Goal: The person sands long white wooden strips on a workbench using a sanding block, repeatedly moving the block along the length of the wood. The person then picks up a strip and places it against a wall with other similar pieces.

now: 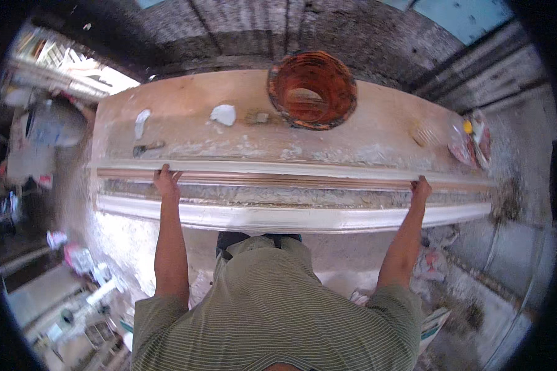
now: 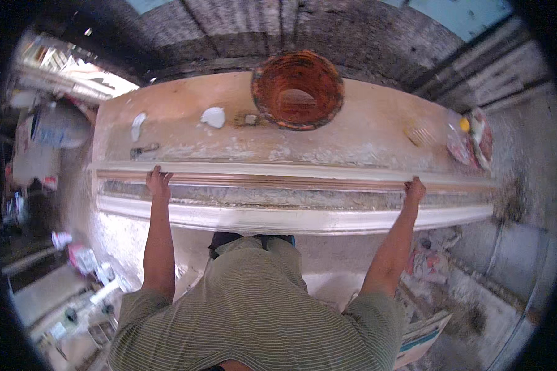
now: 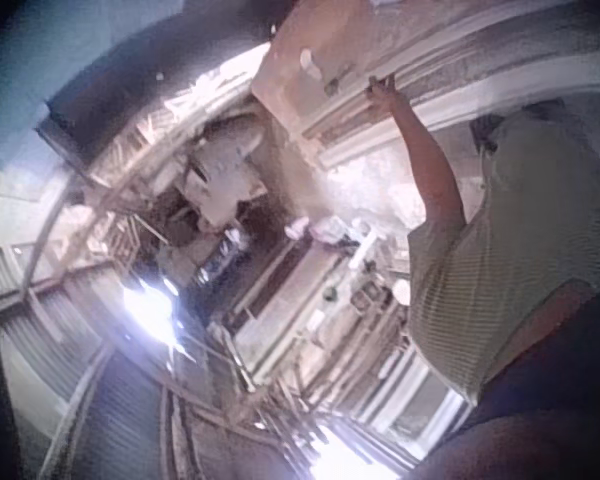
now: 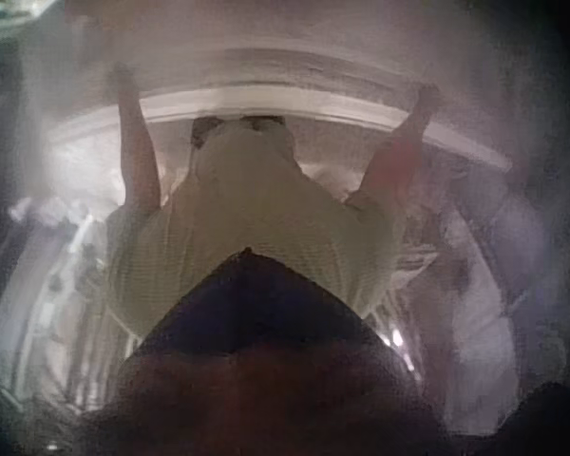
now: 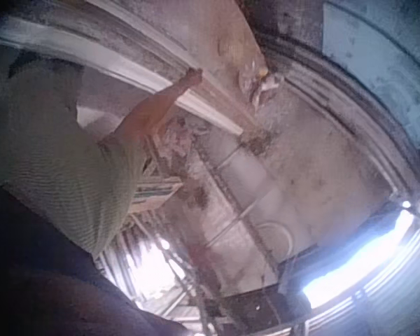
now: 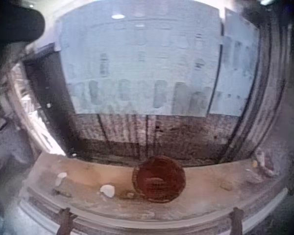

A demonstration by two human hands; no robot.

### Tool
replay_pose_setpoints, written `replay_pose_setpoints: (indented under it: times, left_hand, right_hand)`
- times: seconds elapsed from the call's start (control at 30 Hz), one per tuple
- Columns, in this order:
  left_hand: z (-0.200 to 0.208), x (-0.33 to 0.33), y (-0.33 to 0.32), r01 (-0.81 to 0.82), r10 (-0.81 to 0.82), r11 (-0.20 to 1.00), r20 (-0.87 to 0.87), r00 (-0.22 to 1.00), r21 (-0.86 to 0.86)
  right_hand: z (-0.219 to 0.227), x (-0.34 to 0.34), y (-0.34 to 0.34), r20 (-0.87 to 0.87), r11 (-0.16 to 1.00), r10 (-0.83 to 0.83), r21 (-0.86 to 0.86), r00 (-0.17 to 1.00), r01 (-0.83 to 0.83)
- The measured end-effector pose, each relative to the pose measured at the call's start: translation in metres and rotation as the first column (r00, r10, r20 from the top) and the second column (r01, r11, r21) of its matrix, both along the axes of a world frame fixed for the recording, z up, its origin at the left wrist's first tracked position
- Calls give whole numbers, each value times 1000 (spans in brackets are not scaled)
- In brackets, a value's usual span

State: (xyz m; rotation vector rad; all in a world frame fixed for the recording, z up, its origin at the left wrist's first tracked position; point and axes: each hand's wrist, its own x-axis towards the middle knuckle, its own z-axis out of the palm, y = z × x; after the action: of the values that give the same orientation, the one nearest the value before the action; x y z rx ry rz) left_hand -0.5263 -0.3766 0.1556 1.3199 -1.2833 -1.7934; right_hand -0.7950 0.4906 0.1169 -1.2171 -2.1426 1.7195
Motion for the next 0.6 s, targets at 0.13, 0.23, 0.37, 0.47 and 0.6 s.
replay_pose_setpoints:
  times: [0.13, 0.23, 0.37, 0.47, 0.6]
  left_hand:
    - [33, 10, 4, -84, 88, 993, 48, 995, -77]
    - [37, 21, -13, -133, 137, 989, 69, 988, -65]
    - [26, 12, -24, -143, 167, 983, 228, 959, -118]
    - [11, -18, 35, 86, 185, 822, 408, 894, -562]
    - [12, -46, 160, 638, -290, 316, 569, 770, -702]
  right_hand:
    - [42, 26, -14, 161, 970, 124, 189, 979, -154]
    - [55, 42, -35, 206, 958, 224, 133, 953, -254]
    - [39, 36, -68, 151, 971, 222, 51, 963, -232]
    - [34, 18, -83, 293, 877, 337, 249, 895, -412]
    - [44, -2, -118, 664, 607, 277, 439, 694, -662]
